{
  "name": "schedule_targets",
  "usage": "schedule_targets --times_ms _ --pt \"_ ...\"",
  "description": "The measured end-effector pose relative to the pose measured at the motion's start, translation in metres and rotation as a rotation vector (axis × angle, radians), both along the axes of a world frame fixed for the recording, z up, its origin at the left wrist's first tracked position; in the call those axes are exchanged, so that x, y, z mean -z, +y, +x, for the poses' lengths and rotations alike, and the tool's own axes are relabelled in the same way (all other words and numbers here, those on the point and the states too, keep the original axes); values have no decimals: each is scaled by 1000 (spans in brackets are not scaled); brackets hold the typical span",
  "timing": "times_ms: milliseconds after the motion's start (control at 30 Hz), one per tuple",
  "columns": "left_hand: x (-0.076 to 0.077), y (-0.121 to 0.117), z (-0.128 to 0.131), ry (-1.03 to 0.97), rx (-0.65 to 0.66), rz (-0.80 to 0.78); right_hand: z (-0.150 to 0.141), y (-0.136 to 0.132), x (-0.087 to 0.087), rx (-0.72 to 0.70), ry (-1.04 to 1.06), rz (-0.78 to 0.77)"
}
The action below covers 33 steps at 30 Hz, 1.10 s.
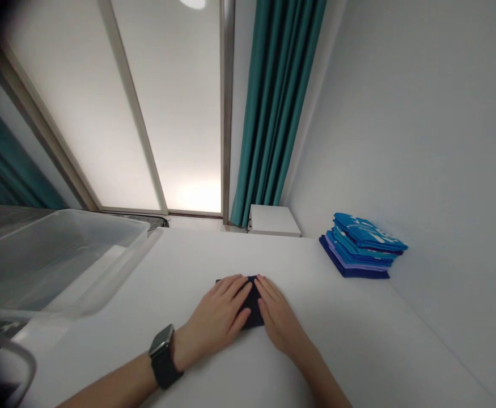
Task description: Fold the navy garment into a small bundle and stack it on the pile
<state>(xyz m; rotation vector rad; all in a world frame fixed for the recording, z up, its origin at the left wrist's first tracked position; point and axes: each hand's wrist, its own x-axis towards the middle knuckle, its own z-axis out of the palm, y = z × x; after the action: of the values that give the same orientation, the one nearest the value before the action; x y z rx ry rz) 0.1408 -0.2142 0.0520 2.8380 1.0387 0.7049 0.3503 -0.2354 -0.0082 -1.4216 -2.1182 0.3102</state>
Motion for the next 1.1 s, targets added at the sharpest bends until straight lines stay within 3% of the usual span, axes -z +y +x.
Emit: schedule_targets --times_ms 100,233,433,567,733,900,1100 --pt "18 -7 15 87 -2 4 0 3 4 -7 -32 -6" --pt "35 -5 11 121 -21 -34 -4 3 4 -9 -113 -37" --pt "32 -1 1 90 95 -82 1 -2 -11 -61 -224 -116" --pt "27 6 -4 15 161 -154 12 -4 -19 -202 -264 -2" --pt "19 15 -16 -19 266 -257 14 4 -14 -293 -281 142" --pt "27 17 -37 -181 279 -319 1 16 -18 -243 -61 125" --pt "20 30 -42 -550 -32 -600 -20 29 -36 49 426 -165"
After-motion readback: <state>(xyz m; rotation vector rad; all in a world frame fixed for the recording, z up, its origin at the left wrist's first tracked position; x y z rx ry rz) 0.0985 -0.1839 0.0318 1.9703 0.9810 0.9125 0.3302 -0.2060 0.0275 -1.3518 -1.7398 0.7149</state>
